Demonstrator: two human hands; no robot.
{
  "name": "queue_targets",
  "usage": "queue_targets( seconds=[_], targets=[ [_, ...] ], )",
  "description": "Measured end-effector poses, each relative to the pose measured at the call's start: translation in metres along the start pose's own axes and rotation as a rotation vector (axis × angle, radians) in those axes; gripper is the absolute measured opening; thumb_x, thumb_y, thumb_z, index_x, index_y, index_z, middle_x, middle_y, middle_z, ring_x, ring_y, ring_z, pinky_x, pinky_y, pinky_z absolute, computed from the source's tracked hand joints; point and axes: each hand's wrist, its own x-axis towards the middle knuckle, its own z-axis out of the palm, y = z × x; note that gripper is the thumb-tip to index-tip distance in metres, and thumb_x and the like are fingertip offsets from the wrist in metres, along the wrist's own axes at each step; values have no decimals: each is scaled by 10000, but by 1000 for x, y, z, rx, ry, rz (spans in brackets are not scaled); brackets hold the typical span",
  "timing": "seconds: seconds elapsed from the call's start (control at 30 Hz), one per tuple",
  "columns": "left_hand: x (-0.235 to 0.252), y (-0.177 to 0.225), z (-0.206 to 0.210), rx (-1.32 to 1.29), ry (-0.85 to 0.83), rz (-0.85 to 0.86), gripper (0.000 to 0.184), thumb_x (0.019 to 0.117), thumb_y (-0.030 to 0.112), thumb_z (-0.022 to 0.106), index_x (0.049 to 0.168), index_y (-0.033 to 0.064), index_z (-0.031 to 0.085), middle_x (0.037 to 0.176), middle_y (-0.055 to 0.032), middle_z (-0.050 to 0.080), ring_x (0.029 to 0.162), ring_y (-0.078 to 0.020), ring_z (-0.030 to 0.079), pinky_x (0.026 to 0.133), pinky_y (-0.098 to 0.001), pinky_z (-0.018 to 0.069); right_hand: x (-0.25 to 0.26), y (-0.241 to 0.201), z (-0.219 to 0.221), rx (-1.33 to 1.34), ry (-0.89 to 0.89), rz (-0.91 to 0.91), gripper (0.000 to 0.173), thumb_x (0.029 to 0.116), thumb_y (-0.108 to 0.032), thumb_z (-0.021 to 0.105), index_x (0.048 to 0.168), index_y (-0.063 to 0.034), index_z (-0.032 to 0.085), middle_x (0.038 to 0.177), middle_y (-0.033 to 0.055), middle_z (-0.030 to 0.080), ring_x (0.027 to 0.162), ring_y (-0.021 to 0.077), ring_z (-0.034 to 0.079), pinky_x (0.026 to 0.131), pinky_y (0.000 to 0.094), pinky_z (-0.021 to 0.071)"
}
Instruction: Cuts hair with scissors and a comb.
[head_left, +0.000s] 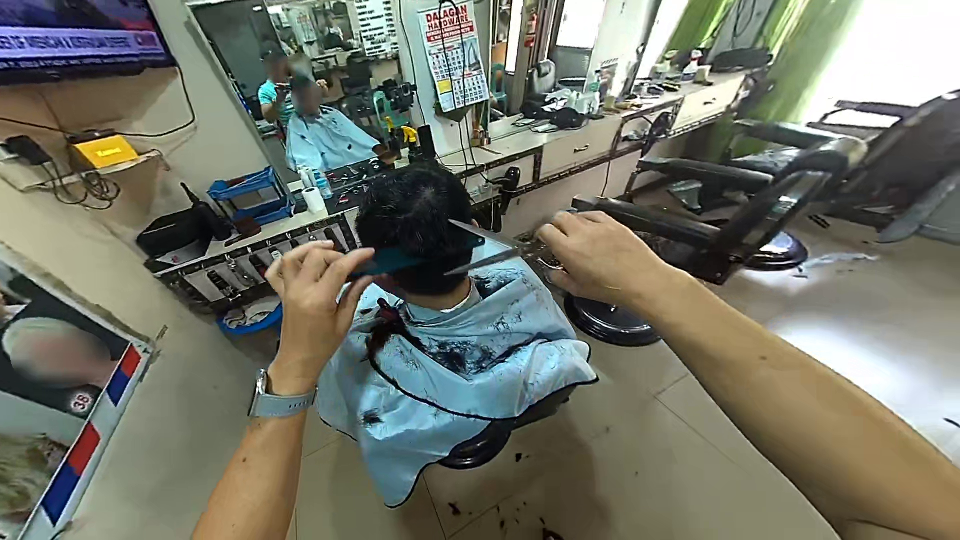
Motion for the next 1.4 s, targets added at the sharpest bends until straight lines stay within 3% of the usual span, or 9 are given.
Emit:
queue_targets(
  seconds=[0.17, 0.3, 0.47, 0.63, 0.8, 0.93, 1.03, 1.17, 1.4],
  targets=[
    [14, 7, -8, -7, 32, 13, 321, 1016, 281, 644, 1306, 155, 698, 1174, -88, 680, 1306, -321, 513, 1124, -564, 316, 18, -22, -14, 1, 8, 1, 122, 968, -5, 595, 1090, -12, 588, 993, 194, 643, 826, 378, 685, 725, 524, 556],
    [2, 15, 3, -33, -98, 73, 298, 1013, 289, 634, 1263, 150, 720, 1136, -122, 688, 1245, -356, 552, 1087, -608, 352, 12, -9, -38, 38, -44, 33, 138, 978, 6, 579, 1115, -11, 586, 1026, 191, 635, 802, 380, 680, 654, 530, 559],
    [18, -5, 0, -37, -178, 45, 305, 1017, 284, 625, 1277, 150, 713, 1172, -128, 690, 1263, -368, 553, 1077, -625, 365, 9, 11, -54, 20, -110, 32, 118, 984, -30, 601, 1102, -35, 598, 1003, 168, 638, 842, 367, 687, 662, 530, 557],
    [45, -7, -15, 21, -71, 48, 332, 1030, 311, 614, 1317, 160, 687, 1207, -93, 671, 1305, -321, 520, 1098, -566, 347, 39, 6, -49, 45, -143, -6, 401, 840, -170, 762, 1188, -44, 607, 1113, 177, 627, 960, 366, 663, 798, 539, 532],
    [48, 11, -16, 3, -44, 20, 321, 1026, 281, 612, 1302, 136, 690, 1209, -118, 668, 1301, -345, 516, 1101, -584, 347, 52, 3, -71, 30, -193, -36, 179, 952, -26, 645, 1126, -45, 604, 1009, 143, 641, 917, 333, 681, 763, 506, 559],
    [39, -2, -3, -125, -250, 84, 292, 991, 309, 645, 1233, 176, 739, 1106, -51, 704, 1219, -285, 584, 1057, -593, 386, 45, 26, -90, 80, -159, -63, 126, 958, -26, 644, 1076, -66, 626, 933, 108, 654, 862, 300, 678, 754, 509, 558],
    [52, -19, -9, -109, -166, 6, 294, 1006, 282, 641, 1259, 158, 723, 1163, -68, 686, 1223, -283, 572, 1061, -576, 385, 50, 34, -94, 95, -186, -64, 177, 922, -30, 696, 1084, -71, 637, 919, 99, 663, 856, 291, 679, 754, 507, 559],
    [73, -20, -18, -61, -111, -11, 298, 1011, 259, 636, 1282, 157, 706, 1213, -81, 665, 1274, -298, 535, 1077, -563, 361, 72, 22, -88, 93, -313, -1, 378, 873, -168, 763, 1211, -72, 624, 1113, 124, 635, 1000, 309, 655, 834, 521, 544],
    [68, -4, -13, -85, -27, -170, 342, 1081, 331, 493, 1259, 145, 718, 1177, -48, 715, 1157, -233, 633, 1061, -543, 434, 88, 26, -112, 53, -226, -109, 157, 926, -52, 699, 1066, -88, 638, 896, 82, 667, 829, 277, 676, 747, 506, 565]
  ],
)
